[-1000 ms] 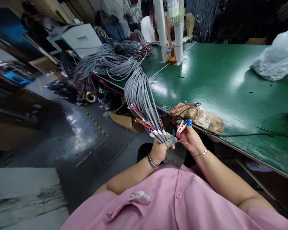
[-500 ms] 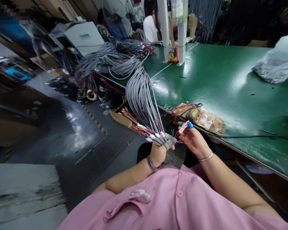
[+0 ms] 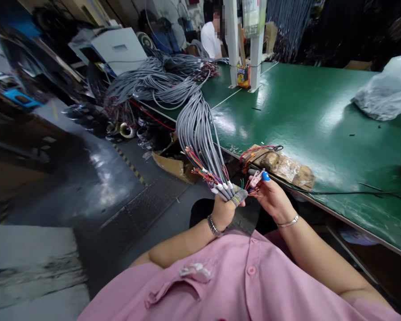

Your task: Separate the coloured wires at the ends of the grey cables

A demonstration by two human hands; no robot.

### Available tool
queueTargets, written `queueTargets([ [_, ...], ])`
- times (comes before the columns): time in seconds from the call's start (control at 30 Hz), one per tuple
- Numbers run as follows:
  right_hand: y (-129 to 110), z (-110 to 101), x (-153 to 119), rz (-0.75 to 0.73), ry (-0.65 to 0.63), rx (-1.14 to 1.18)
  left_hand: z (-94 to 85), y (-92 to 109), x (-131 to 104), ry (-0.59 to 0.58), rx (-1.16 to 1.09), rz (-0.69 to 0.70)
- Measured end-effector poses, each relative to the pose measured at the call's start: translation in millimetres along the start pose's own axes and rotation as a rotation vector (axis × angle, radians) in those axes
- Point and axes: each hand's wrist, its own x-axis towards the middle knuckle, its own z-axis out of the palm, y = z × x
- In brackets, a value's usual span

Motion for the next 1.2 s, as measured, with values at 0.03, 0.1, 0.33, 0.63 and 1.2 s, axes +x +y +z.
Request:
queueTargets([
  [0.03, 0.1, -0.2, -0.2, 0.001, 0.006, 0.002, -0.4, -0.6, -0.2, -0.007, 0.009, 0.007],
  [0.1, 0.8, -0.6, -0.1, -0.004, 0.019, 0.001, -0.7, -1.2, -0.5, -0.018, 0.025, 0.018],
  [0.33, 4.1, -0.4, 0.1, -0.016, -0.003, 0.003, -0.1, -0.4, -0.9, -0.029, 0.025, 0.02],
  [0.63, -14.7, -15.6, -10.3, 0.258, -0.186, -0.341, -14.8, 5.9, -10.2, -0.148, 0.119, -0.005],
  [1.2, -10.1, 7.0, -19.8, -0.116, -0.339, -0.954, -26.5, -11.5, -0.9, -0.501, 0.321, -0.043],
])
